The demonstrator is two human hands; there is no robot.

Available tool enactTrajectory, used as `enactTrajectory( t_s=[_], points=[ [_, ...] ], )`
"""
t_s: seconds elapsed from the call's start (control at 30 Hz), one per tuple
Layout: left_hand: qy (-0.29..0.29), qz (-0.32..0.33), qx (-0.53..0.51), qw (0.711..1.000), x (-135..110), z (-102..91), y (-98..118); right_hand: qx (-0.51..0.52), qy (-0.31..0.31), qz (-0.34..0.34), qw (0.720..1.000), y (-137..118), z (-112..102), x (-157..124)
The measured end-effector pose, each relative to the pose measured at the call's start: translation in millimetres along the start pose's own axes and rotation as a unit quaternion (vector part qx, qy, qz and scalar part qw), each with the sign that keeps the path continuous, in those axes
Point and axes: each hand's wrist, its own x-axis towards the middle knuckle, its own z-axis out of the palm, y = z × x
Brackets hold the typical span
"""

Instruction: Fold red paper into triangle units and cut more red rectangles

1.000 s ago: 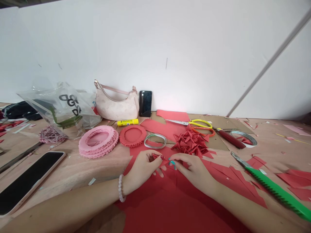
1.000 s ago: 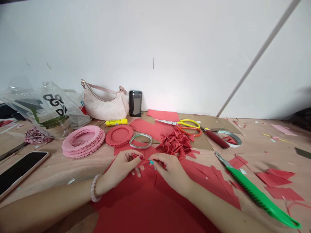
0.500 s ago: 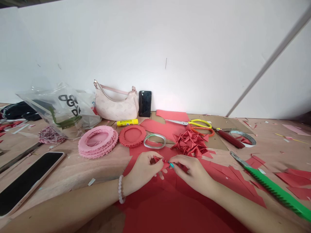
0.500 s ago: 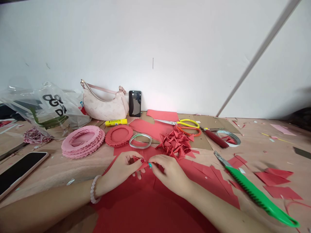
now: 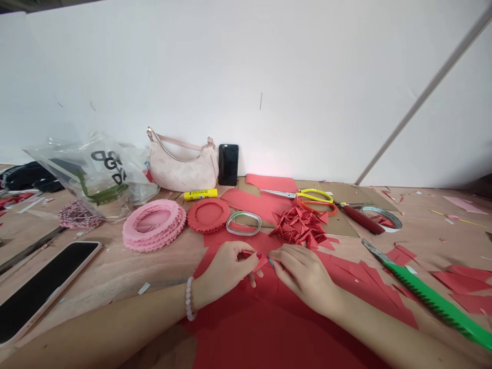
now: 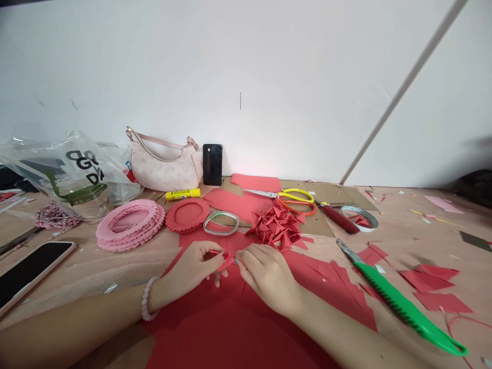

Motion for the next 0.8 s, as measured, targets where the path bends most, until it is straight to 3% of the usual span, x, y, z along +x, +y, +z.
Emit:
enactTrajectory(
  t_s=[0.2, 0.4, 0.5, 0.7, 0.8],
  points=[
    [-0.005, 0.009, 0.004, 1.000, 1, -1.1, -1, 0.196, -0.014, 0.090, 0.976, -3, -2, 3],
    [-0.015, 0.011, 0.005, 1.000, 1, -0.9, -4, 0.388, -0.062, 0.202, 0.897, -3, -2, 9],
    [-0.021, 0.030, 0.012, 0.999, 0, 0.3, -5, 0.465, -0.064, 0.214, 0.857, -3, -1, 9],
    [-0.029, 0.058, 0.043, 0.997, -2, 1.4, -2, 0.536, -0.113, 0.205, 0.811, -6, -3, 10],
    [-0.036, 0.053, 0.046, 0.997, -3, 1.0, -1, 0.538, -0.121, 0.203, 0.809, -8, -5, 11]
  ],
)
